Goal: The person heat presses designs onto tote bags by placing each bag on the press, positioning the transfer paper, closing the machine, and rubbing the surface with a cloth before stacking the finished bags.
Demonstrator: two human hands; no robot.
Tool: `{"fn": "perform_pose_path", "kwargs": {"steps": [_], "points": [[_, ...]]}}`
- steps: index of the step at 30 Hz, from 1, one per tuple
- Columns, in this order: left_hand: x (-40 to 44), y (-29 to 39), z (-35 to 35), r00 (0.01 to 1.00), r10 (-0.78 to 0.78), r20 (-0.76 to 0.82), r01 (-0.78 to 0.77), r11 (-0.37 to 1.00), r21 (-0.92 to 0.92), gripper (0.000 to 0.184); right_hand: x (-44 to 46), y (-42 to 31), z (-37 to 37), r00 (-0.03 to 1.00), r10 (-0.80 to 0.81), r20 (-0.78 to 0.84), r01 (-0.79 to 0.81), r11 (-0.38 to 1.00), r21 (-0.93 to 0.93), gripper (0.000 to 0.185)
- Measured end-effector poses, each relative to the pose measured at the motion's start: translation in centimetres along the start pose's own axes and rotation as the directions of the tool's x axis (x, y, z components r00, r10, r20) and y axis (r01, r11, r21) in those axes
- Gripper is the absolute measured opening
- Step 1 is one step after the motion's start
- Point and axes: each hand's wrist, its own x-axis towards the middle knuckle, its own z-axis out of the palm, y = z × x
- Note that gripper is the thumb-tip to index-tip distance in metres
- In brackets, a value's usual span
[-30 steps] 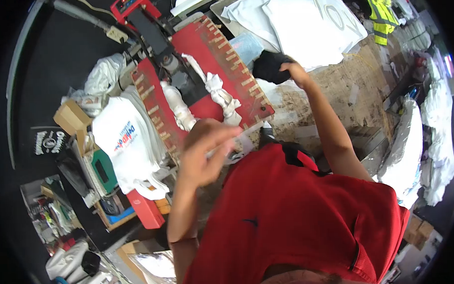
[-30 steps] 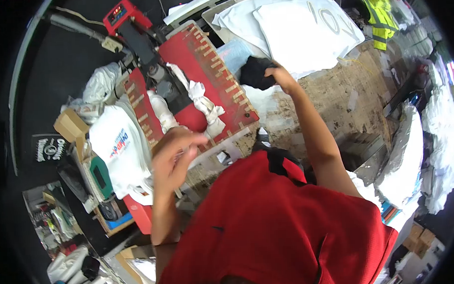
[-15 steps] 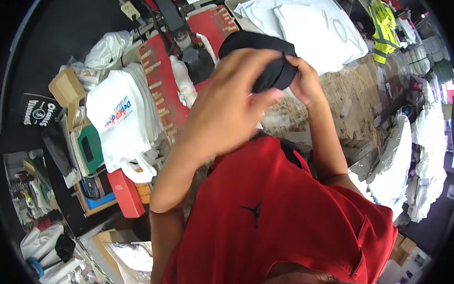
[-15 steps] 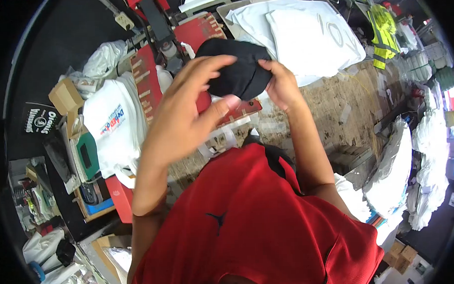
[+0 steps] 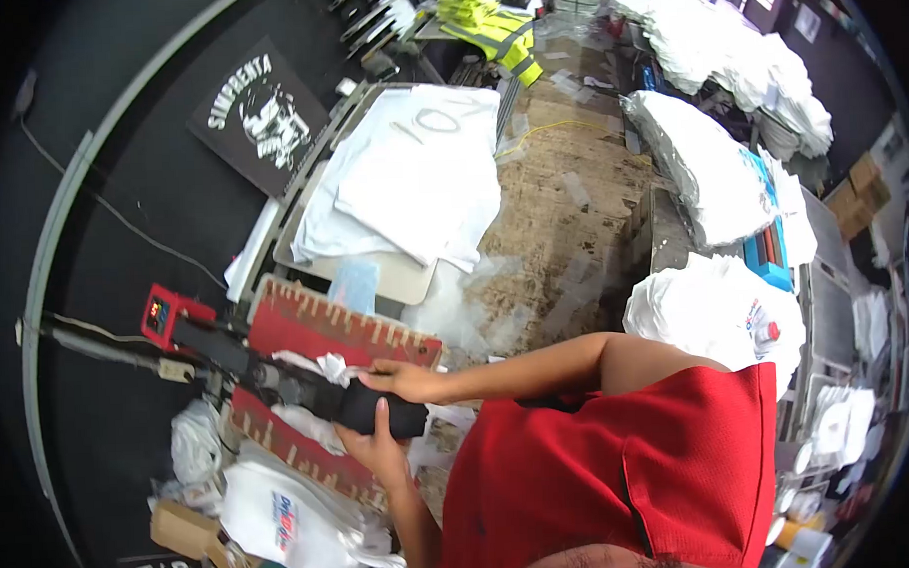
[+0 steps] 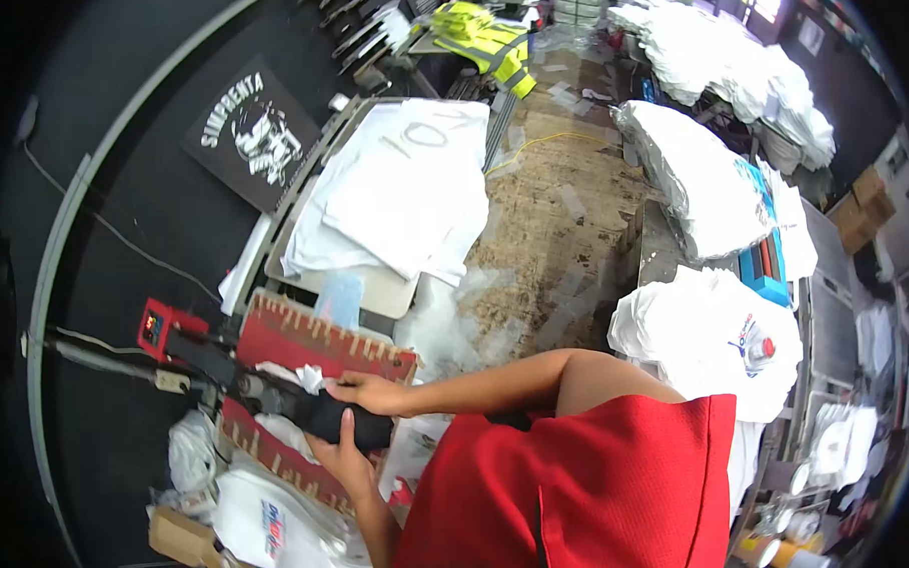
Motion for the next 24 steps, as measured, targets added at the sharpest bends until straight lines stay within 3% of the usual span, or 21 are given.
{"fn": "perform_pose_path", "kwargs": {"steps": [3,5,7,8,9,10,12,13,15,19,24], "points": [[0.3,-0.7,-0.1,0.992,-0.095,-0.079,0.079,0.980,-0.183,0.052,-2.6,-1.6,-3.2,0.996,0.057,0.068,-0.059,0.998,0.019,0.061],[1.1,-0.7,-0.8,0.994,-0.061,-0.095,0.047,0.988,-0.144,0.051,-3.1,0.1,-6.1,0.969,-0.108,0.221,0.192,0.893,-0.407,0.062],[2.0,-1.1,-2.3,0.993,-0.029,-0.114,0.017,0.994,-0.104,0.050,-4.9,0.3,-11.3,0.915,-0.006,0.403,0.292,0.699,-0.652,0.063],[2.8,-1.9,-3.3,0.994,-0.025,-0.106,0.015,0.996,-0.090,0.049,-5.4,4.3,-14.1,0.955,0.111,0.274,0.164,0.573,-0.803,0.064],[3.5,-2.2,-4.0,0.995,-0.023,-0.100,0.016,0.997,-0.077,0.048,-7.3,1.3,-15.5,0.817,0.555,0.158,-0.114,0.424,-0.898,0.076],[4.1,-2.1,-4.4,0.993,-0.049,-0.107,0.039,0.995,-0.095,0.048,-7.7,4.3,-17.9,0.533,0.845,0.040,-0.325,0.248,-0.912,0.084],[5.6,-4.8,-6.1,0.994,-0.006,-0.106,0.000,0.998,-0.056,0.046,-13.2,9.1,-21.0,0.585,0.811,-0.014,-0.451,0.311,-0.836,0.089],[5.7,-6.0,-6.9,0.995,0.024,-0.101,-0.025,1.000,-0.011,0.044,-14.3,8.0,-20.7,0.578,0.816,-0.011,-0.448,0.306,-0.840,0.089],[5.2,-6.5,-7.4,0.995,0.018,-0.101,-0.014,0.999,0.038,0.043,-18.2,4.1,-18.8,0.477,0.878,-0.034,-0.671,0.339,-0.660,0.087],[5.5,-8.0,-7.6,0.995,0.096,-0.022,-0.091,0.980,0.177,0.041,-18.7,7.1,-19.0,0.453,0.892,-0.005,-0.747,0.376,-0.548,0.087],[4.9,-6.7,-7.5,0.998,0.056,-0.041,-0.052,0.995,0.091,0.039,-19.0,6.7,-19.2,0.488,0.872,0.027,-0.726,0.423,-0.542,0.084]]}}
